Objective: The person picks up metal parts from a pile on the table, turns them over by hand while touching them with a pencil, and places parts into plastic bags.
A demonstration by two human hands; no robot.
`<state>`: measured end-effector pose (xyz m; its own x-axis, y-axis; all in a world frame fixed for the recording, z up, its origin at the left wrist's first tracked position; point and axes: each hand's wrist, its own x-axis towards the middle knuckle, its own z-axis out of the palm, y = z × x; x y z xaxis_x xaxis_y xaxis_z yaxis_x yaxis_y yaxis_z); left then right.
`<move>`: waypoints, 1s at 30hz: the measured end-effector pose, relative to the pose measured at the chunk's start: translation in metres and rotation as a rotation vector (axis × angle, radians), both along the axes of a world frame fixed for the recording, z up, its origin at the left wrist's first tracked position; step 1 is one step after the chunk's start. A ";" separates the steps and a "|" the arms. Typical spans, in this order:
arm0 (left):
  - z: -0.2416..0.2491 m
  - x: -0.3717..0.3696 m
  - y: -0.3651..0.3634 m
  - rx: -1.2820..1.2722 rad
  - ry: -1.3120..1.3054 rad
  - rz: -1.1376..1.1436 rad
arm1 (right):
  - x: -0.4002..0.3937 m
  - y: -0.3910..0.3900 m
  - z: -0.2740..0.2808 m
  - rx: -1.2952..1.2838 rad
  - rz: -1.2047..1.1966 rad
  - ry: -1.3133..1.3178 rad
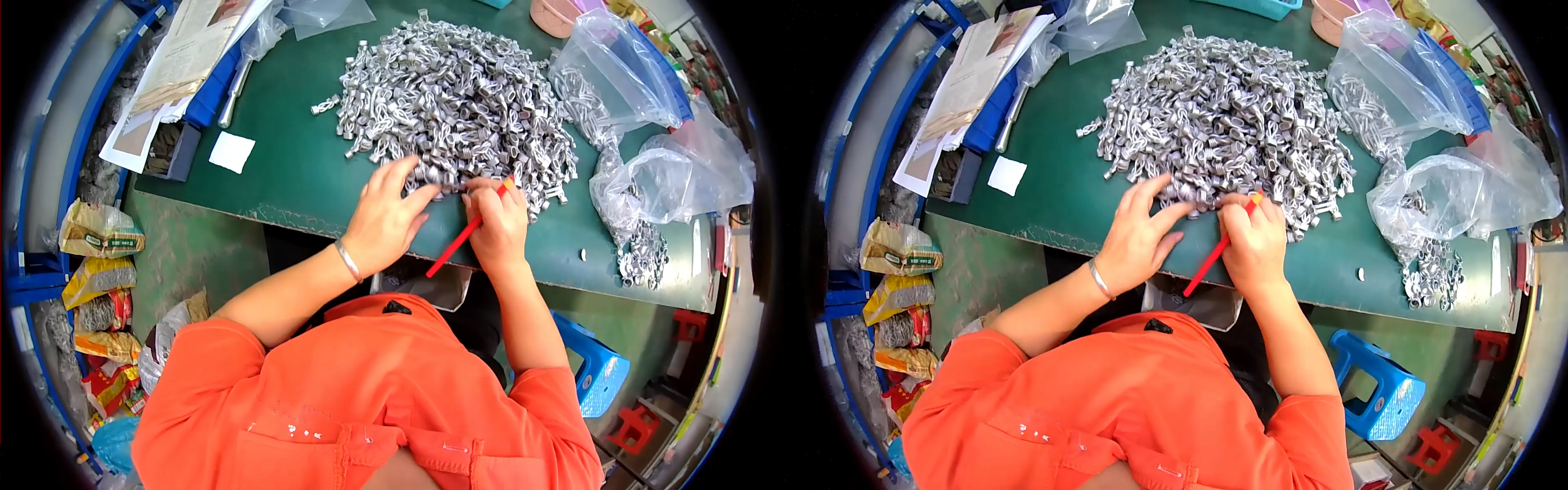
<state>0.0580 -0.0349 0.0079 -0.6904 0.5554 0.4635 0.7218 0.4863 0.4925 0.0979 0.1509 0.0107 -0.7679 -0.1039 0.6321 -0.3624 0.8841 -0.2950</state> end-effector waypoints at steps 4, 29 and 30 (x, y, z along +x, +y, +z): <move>-0.003 0.007 -0.010 0.083 -0.111 -0.134 | 0.018 -0.006 0.003 -0.394 0.049 -0.007; 0.009 0.032 -0.011 0.581 -0.803 -0.303 | 0.062 -0.021 -0.014 -1.577 0.394 -0.436; 0.011 0.033 -0.011 0.566 -0.759 -0.306 | 0.064 -0.021 -0.017 -1.614 0.407 -0.435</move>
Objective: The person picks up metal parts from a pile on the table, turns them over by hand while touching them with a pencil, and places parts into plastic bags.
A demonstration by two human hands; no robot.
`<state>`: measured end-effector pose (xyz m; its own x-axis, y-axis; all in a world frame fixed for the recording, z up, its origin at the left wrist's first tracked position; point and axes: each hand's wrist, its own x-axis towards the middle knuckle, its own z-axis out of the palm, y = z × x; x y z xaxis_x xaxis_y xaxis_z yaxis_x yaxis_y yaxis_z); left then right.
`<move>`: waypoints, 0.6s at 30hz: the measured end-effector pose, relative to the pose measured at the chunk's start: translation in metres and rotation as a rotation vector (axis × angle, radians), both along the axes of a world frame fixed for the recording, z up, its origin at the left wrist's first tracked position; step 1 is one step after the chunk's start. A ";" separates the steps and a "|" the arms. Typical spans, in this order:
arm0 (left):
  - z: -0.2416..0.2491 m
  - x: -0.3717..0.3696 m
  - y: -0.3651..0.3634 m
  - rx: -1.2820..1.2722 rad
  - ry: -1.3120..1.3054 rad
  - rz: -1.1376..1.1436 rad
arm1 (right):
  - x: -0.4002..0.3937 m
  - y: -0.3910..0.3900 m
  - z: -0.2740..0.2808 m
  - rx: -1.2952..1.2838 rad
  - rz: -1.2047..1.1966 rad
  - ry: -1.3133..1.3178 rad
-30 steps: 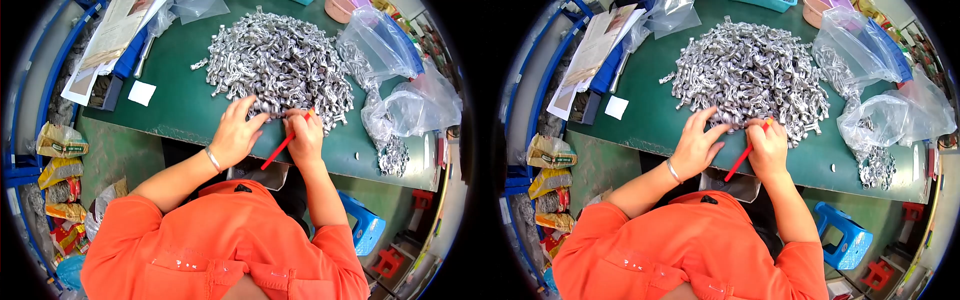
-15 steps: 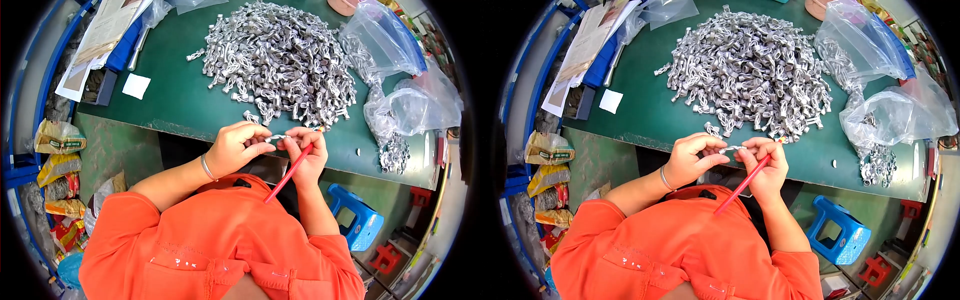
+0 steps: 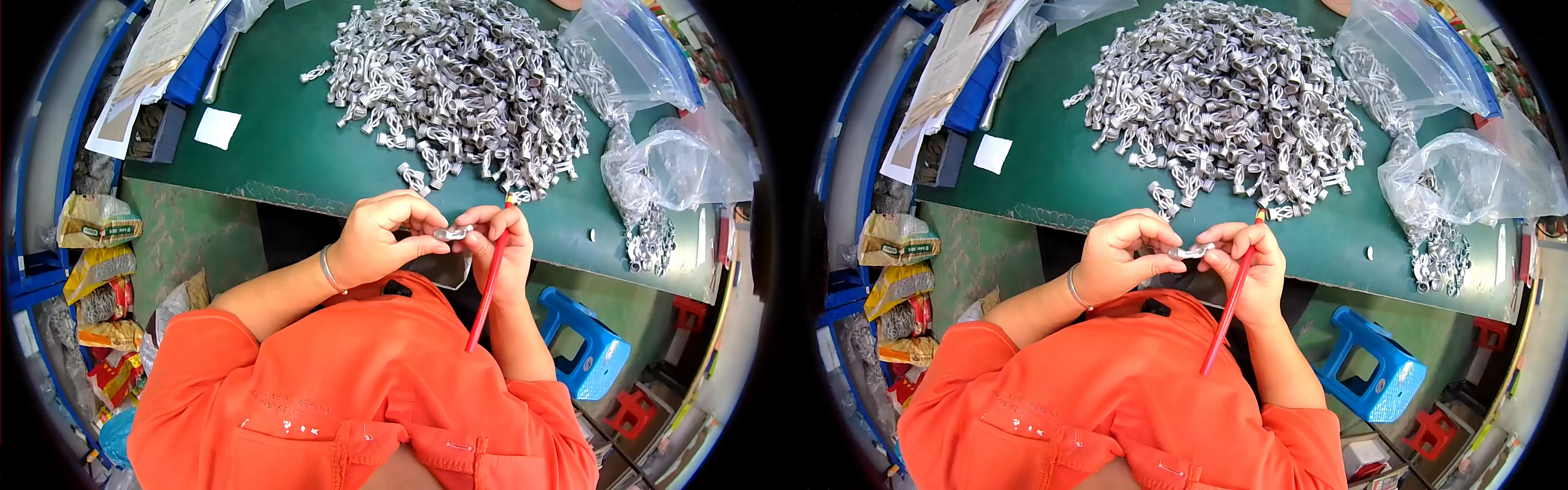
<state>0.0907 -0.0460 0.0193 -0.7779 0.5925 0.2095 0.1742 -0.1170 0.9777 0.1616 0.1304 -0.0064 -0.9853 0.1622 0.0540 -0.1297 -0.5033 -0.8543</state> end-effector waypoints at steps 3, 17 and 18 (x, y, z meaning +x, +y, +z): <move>0.000 -0.002 -0.002 -0.010 0.155 -0.016 | 0.001 -0.005 -0.001 0.178 -0.075 0.137; 0.000 -0.009 -0.011 -0.132 0.273 -0.099 | 0.014 -0.005 0.013 0.529 -0.129 0.300; -0.002 -0.018 -0.015 -0.141 0.425 -0.049 | 0.014 0.000 0.015 0.680 -0.053 0.296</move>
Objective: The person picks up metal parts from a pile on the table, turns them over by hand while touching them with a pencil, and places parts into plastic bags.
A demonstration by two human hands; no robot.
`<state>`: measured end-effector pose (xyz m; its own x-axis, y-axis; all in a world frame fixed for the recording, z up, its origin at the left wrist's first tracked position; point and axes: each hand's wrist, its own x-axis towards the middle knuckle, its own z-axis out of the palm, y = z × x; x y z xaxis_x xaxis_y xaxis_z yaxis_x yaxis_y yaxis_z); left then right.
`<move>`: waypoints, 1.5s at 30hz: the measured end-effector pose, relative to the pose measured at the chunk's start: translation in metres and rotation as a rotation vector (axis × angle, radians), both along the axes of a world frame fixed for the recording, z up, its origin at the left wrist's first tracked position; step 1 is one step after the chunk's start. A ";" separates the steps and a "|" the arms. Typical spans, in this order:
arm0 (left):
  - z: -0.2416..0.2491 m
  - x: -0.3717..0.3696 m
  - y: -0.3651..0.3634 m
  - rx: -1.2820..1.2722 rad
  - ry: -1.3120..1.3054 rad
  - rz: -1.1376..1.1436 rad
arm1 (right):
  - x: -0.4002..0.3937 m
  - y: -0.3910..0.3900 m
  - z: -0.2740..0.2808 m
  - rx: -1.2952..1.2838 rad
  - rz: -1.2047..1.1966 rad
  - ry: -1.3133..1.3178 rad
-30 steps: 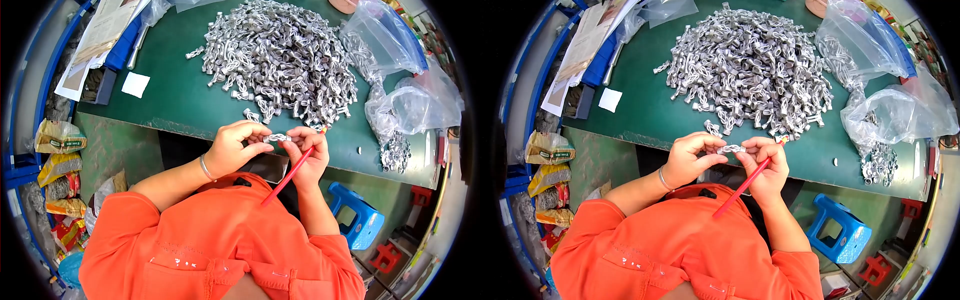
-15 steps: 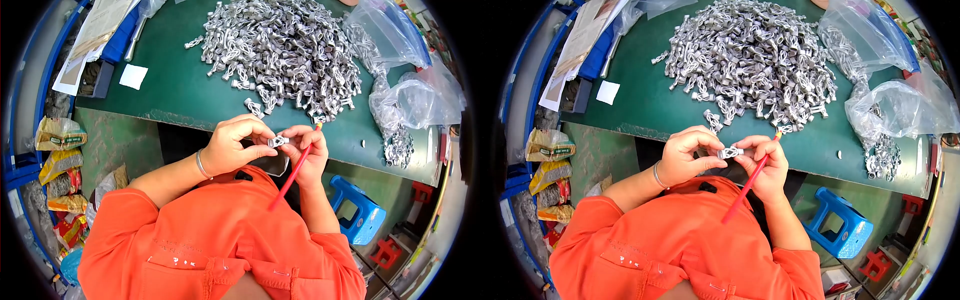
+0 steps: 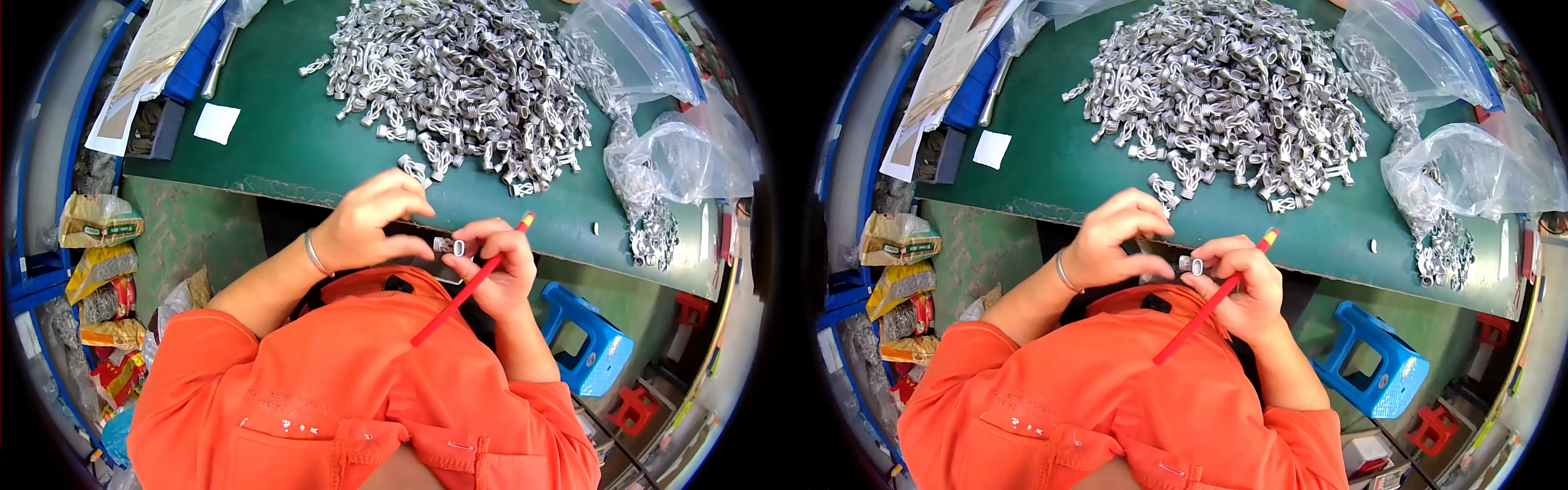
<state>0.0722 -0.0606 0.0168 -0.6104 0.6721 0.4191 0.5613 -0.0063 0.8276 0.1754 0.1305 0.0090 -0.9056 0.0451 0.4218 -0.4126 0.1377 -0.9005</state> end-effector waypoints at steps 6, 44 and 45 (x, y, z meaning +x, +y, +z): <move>-0.008 -0.017 -0.006 -0.238 0.282 0.273 | -0.002 -0.007 0.004 0.037 -0.126 -0.077; -0.007 0.012 0.006 0.191 -0.519 0.021 | -0.018 -0.017 -0.009 -0.246 -0.125 0.091; -0.009 0.013 0.006 0.179 -0.560 -0.005 | -0.017 -0.017 -0.008 -0.205 -0.116 0.120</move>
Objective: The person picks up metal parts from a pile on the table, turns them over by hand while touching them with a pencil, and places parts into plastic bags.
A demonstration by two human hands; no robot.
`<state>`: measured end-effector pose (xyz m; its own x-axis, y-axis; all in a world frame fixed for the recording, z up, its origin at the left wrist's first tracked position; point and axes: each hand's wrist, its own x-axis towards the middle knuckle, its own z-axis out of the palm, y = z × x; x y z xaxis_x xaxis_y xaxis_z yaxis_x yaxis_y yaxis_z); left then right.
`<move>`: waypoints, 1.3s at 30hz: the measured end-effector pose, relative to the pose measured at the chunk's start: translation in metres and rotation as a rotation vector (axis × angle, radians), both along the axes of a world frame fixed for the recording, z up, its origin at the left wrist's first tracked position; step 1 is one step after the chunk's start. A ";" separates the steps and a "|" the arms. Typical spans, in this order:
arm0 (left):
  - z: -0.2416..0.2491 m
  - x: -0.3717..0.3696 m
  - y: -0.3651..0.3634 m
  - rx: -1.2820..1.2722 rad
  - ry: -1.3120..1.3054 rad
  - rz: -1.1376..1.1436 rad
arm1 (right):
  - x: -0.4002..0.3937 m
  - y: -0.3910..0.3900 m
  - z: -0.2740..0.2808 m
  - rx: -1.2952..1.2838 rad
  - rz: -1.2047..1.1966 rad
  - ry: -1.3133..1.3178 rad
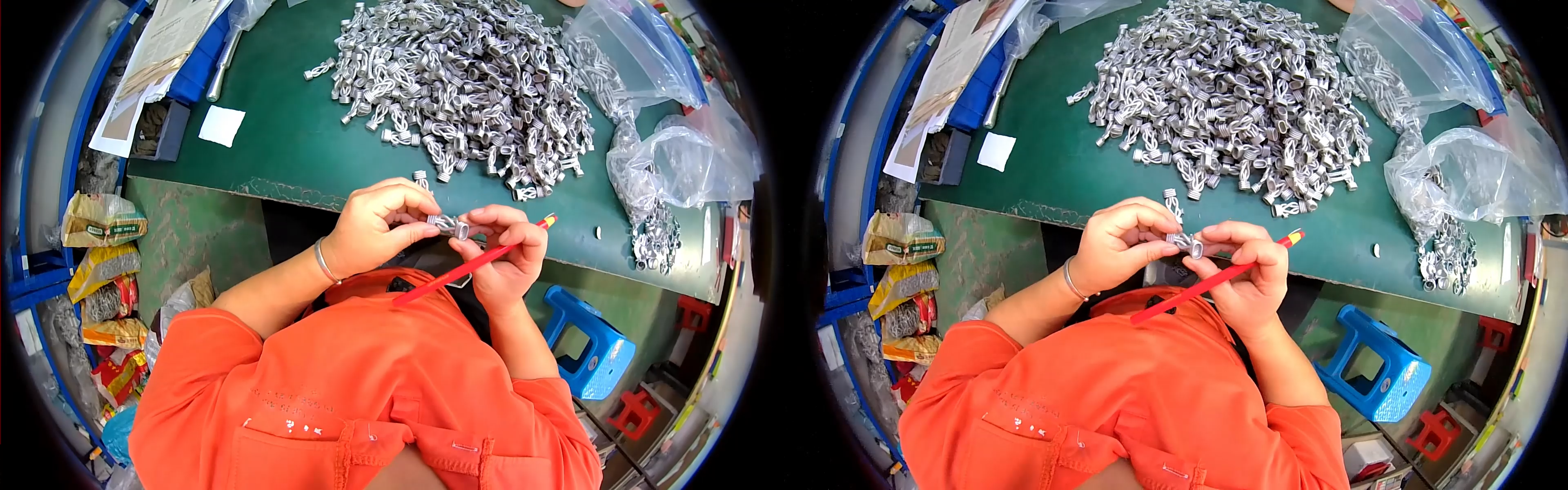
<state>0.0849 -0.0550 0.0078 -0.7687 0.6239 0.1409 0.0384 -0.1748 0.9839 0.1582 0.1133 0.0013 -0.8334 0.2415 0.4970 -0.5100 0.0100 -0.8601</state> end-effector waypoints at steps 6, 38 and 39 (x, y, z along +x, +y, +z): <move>-0.002 0.002 -0.002 -0.037 0.017 -0.028 | 0.003 0.002 0.002 0.042 0.010 0.012; -0.002 -0.007 0.003 -0.159 0.080 0.267 | -0.001 0.002 0.000 -0.072 -0.054 -0.413; 0.001 -0.007 0.001 -0.057 -0.230 0.229 | -0.002 0.001 -0.001 -0.058 -0.057 -0.423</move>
